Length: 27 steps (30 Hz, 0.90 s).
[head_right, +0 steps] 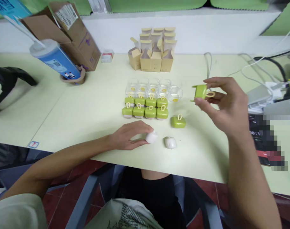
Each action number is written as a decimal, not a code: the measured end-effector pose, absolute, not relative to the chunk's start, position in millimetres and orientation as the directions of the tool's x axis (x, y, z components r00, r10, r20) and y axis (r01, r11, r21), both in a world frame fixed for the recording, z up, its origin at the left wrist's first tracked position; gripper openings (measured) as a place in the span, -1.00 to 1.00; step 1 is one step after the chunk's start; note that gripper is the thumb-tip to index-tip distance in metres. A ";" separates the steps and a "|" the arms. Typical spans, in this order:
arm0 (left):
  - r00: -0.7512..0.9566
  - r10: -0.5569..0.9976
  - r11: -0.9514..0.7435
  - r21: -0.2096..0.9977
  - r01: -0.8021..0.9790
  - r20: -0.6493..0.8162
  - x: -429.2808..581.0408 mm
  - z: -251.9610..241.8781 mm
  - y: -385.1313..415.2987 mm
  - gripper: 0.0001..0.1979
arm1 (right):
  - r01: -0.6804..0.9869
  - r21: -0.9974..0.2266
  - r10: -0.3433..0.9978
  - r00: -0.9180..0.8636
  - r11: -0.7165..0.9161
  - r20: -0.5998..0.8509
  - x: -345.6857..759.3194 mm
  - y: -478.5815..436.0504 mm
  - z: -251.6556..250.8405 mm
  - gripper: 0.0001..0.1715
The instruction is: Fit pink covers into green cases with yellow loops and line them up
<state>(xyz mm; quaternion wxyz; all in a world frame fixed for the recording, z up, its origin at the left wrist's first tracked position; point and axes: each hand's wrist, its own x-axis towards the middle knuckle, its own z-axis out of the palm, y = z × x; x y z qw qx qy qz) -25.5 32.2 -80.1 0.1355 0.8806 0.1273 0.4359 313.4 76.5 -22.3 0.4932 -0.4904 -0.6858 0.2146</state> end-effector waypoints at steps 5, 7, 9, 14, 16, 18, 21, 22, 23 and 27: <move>0.318 0.407 -0.913 0.370 0.171 0.856 -29.4 -70.8 36.8 -0.53 | -0.111 -0.913 0.879 -0.246 0.392 0.407 252.2 48.1 -27.2 -0.54; 0.283 0.376 -0.922 0.328 0.204 0.882 -30.7 -67.6 37.9 -0.53 | -0.084 -0.929 0.864 -0.345 0.361 0.367 236.5 36.8 -29.7 -0.49; 0.270 0.360 -0.924 0.302 0.233 0.893 -31.5 -65.6 38.0 -0.55 | -0.052 -0.931 0.846 -0.403 0.360 0.350 228.6 28.7 -31.0 -0.46; 0.299 0.340 -0.931 0.274 0.243 0.891 -31.8 -62.6 36.1 -0.60 | -0.015 -0.914 0.825 -0.425 0.405 0.372 225.0 23.0 -35.0 -0.43; 0.305 0.344 -0.928 0.272 0.254 0.888 -32.2 -60.6 35.0 -0.61 | -0.019 -0.901 0.815 -0.420 0.433 0.400 224.5 23.3 -37.2 -0.41; 0.307 0.353 -0.924 0.277 0.265 0.884 -32.9 -58.4 34.1 -0.62 | -0.024 -0.886 0.801 -0.416 0.463 0.430 223.9 23.5 -39.0 -0.39; 0.301 0.360 -0.918 0.278 0.281 0.883 -33.7 -56.3 33.6 -0.62 | -0.014 -0.855 0.779 -0.404 0.518 0.479 223.6 24.2 -40.4 -0.37; 0.300 0.355 -0.919 0.271 0.287 0.885 -33.7 -56.3 33.7 -0.62 | -0.006 -0.846 0.772 -0.406 0.534 0.490 223.8 24.6 -40.7 -0.38; 0.301 0.350 -0.919 0.264 0.291 0.887 -33.5 -56.6 33.9 -0.62 | 0.002 -0.838 0.763 -0.414 0.546 0.497 224.0 25.1 -40.8 -0.38; 0.274 0.348 -0.918 0.267 0.294 0.896 -31.0 -61.5 35.8 -0.58 | 0.015 -0.828 0.747 -0.442 0.560 0.497 224.2 26.0 -41.5 -0.39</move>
